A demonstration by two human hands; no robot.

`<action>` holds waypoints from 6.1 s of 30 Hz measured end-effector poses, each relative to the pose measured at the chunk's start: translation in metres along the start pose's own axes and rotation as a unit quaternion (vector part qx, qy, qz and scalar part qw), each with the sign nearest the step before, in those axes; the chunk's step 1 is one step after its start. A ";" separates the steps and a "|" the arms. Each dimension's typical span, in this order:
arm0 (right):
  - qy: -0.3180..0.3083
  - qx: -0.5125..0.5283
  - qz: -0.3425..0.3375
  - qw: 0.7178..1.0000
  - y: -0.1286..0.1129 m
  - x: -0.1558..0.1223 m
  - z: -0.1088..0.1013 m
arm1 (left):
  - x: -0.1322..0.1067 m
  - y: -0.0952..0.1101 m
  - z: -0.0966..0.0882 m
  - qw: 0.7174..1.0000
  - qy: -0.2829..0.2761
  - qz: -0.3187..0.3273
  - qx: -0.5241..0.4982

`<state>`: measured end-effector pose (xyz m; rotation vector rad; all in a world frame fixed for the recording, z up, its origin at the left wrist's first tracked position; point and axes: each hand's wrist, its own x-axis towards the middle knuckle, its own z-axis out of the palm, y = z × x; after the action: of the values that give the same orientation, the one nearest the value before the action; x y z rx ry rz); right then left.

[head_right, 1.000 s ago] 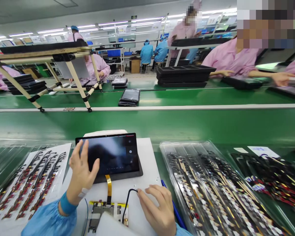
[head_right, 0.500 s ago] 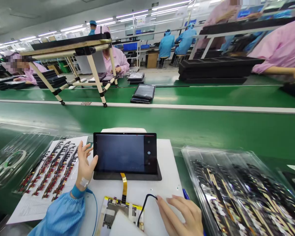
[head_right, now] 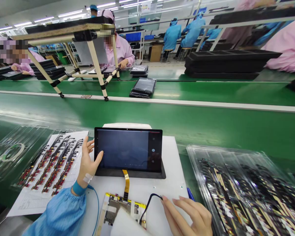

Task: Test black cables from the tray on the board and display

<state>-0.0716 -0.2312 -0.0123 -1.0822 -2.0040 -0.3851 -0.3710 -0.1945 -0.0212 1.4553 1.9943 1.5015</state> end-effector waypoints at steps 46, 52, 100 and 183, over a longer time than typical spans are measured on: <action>-0.069 0.092 -0.024 0.993 -0.013 0.023 0.024 | -0.081 0.043 0.003 0.720 -0.438 0.535 0.051; -0.095 0.103 -0.098 0.985 -0.019 0.040 0.049 | -0.081 0.044 0.002 0.699 -0.454 0.548 0.071; -0.127 0.109 -0.161 0.972 -0.033 0.051 0.058 | -0.080 0.040 0.002 0.749 -0.403 0.525 0.036; -0.117 0.035 -0.051 0.991 0.000 0.023 0.035 | -0.072 0.053 -0.005 0.780 -0.362 0.508 -0.040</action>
<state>-0.0963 -0.1976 -0.0168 -1.0219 -2.2682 -0.2477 -0.3111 -0.2574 0.0005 2.7129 0.6328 0.9222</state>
